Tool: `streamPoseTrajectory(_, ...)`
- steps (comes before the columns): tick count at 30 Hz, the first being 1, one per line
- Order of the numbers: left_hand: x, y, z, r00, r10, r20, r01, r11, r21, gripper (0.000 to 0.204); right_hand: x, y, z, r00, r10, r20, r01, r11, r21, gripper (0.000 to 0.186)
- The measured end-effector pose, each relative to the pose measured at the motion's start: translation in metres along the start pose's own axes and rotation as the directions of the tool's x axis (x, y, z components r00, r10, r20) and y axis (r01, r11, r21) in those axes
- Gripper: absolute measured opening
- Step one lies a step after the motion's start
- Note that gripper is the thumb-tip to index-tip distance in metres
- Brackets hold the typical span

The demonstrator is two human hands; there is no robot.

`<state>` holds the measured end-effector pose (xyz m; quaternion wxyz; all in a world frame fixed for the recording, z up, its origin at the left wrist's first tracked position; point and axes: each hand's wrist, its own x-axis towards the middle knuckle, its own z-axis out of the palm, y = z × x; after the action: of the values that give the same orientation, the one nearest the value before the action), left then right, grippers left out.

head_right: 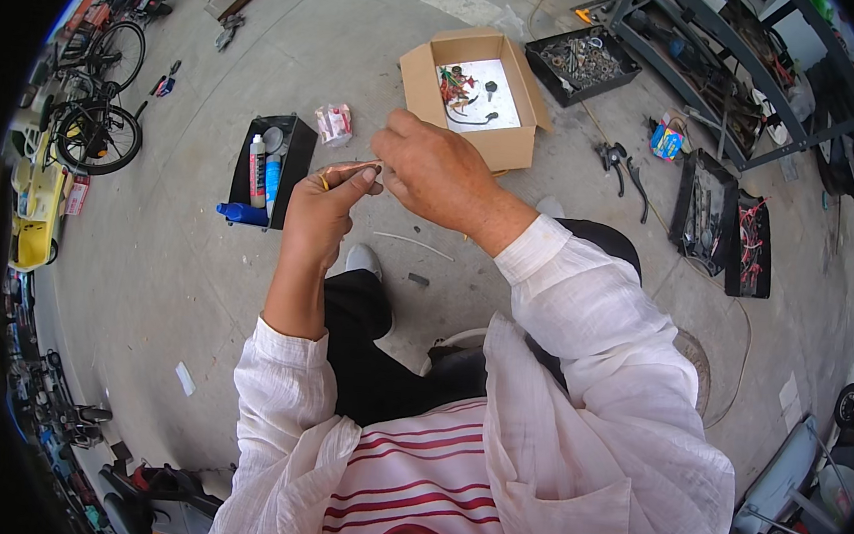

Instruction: The person strips insulation from a yellow wire using red-handled scissors, then twists the exposed strands with their fingers. They repeatedly pick up and set down small components from a cardboard box while continuing to twist and prepare the wire ends.

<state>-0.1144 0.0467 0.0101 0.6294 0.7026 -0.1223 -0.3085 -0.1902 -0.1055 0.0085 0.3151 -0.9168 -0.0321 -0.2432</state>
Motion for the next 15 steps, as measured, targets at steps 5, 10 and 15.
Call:
streamPoseTrajectory(5, 0.003, -0.005, -0.002, 0.997, 0.047, -0.061, -0.050, 0.998, -0.041, 0.018, 0.002, 0.001, 0.005, 0.983, 0.182, -0.035, -0.164, 0.942, 0.294, 0.016)
streamPoseTrajectory(10, 0.005, 0.001, 0.000, 0.993, 0.042, -0.113, -0.059, 0.987, -0.148, 0.015, -0.003, 0.003, 0.010, 0.910, 0.404, 0.089, -0.360, 0.669, 0.650, 0.020)
streamPoseTrajectory(15, 0.004, 0.002, -0.003, 0.993, 0.078, -0.089, -0.086, 0.992, -0.087, 0.017, -0.003, 0.001, 0.008, 0.906, 0.337, 0.255, -0.419, 0.633, 0.652, 0.025)
